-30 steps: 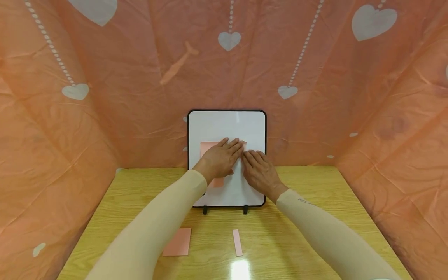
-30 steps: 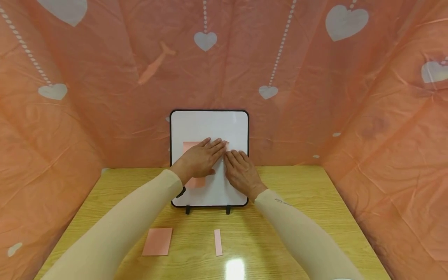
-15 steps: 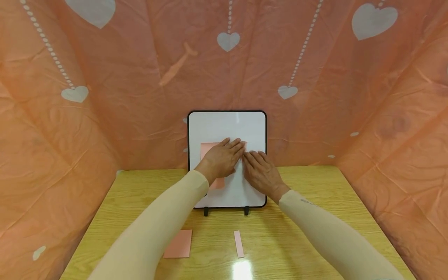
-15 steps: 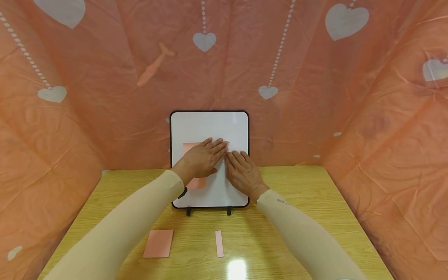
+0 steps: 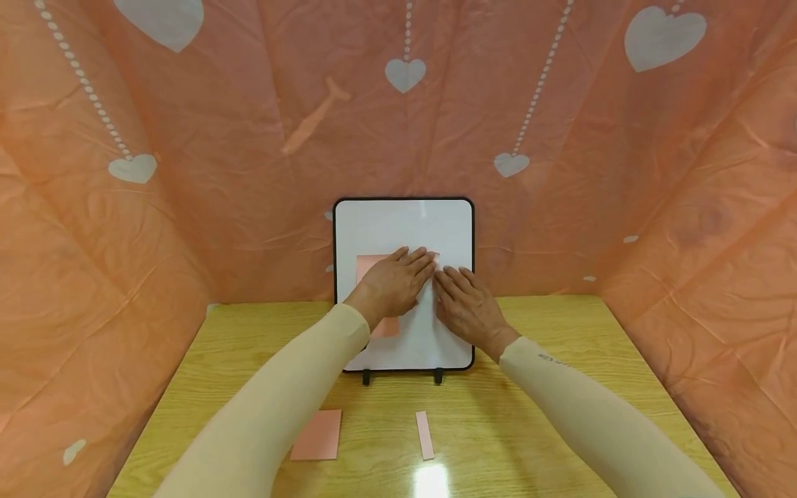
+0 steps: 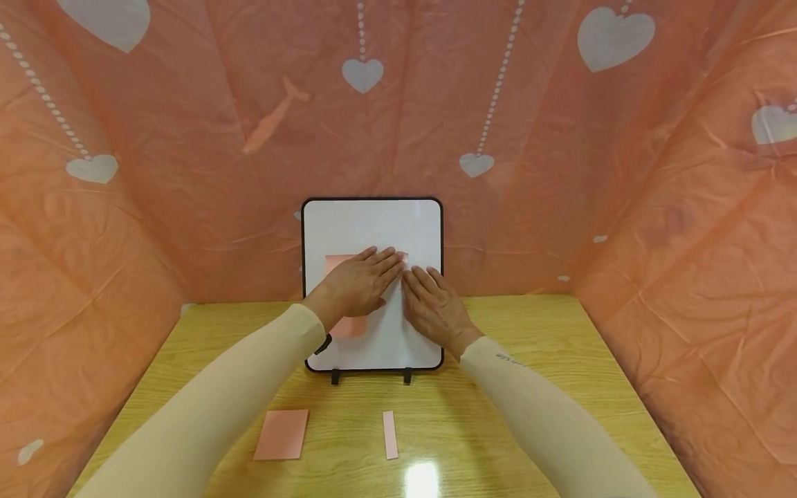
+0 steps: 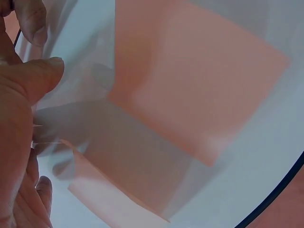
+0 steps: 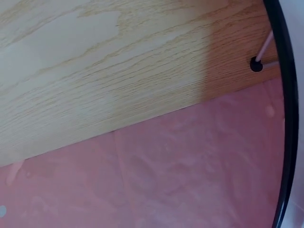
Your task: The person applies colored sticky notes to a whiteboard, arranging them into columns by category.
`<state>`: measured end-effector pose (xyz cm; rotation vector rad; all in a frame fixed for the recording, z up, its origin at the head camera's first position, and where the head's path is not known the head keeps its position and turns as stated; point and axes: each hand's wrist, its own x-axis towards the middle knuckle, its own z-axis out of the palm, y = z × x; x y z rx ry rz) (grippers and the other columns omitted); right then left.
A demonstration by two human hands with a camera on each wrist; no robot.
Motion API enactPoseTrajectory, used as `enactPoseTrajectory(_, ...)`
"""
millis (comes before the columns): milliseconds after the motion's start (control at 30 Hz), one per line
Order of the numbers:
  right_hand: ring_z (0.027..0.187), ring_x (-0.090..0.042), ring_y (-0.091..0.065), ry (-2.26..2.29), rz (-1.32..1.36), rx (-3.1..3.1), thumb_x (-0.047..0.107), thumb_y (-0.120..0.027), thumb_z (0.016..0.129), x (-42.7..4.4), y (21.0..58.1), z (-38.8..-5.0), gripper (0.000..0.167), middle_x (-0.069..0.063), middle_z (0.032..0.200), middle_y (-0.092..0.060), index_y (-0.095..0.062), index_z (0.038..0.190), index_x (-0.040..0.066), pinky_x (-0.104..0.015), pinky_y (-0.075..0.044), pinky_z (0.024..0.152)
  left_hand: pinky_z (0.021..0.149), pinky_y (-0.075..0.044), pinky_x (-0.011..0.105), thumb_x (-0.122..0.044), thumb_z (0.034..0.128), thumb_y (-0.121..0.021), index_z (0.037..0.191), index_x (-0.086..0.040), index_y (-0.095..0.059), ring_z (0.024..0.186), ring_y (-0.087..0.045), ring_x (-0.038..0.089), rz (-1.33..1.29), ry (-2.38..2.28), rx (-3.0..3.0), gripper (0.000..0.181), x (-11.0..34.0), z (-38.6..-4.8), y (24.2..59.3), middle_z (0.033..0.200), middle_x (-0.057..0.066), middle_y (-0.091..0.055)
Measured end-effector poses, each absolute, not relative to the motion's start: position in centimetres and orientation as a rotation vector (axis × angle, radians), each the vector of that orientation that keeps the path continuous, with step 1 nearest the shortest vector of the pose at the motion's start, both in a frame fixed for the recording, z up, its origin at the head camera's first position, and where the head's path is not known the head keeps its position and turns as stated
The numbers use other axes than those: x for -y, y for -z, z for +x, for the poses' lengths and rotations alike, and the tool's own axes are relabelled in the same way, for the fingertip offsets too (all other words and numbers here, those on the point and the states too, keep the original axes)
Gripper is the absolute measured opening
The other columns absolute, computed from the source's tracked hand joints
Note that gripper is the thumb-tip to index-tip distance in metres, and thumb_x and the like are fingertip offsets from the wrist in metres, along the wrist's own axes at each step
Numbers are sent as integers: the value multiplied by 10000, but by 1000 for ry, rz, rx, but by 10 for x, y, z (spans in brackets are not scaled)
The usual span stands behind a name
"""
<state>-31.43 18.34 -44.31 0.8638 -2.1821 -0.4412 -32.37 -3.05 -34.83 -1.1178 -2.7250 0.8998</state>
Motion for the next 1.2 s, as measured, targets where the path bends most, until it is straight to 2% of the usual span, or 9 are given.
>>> enactPoseTrajectory(267,1504,-277,-468,473,866,2169,410,-625,1016,-186,442,-317,650,-87,1574,-555,-534,1544,40,-482,-350,1272,1357,-112,428,-491,1120,-446,1711,-135,-104,1657,-59,212,-1131,-891,2715,770,32,-326,347,1791,11,-54)
enactPoseTrajectory(567,1504,-265,-472,445,850,2204,407,-593,1034,-181,443,-317,640,-84,1576,-552,-516,1558,47,-487,-353,1270,1357,-109,431,-486,1121,-444,1712,-136,-98,1658,-57,210,-1110,-905,2722,769,33,-328,346,1791,8,-54)
enactPoseTrajectory(800,1501,-262,-480,413,825,2257,394,-570,1046,-178,446,-313,655,-88,1615,-500,-460,1590,46,-489,-349,1270,1357,-106,428,-403,1154,-353,1713,-150,-106,1657,-59,197,-1113,-857,2737,661,30,-328,348,1790,-8,-69)
enactPoseTrajectory(1200,1390,-325,-559,319,888,2203,361,-624,1000,-181,449,-316,642,-148,1495,-617,-532,1533,16,-502,-402,1232,1359,-82,423,-352,1158,-326,1714,-165,-101,1656,-48,193,-1105,-852,2727,628,36,-330,349,1790,-19,-51)
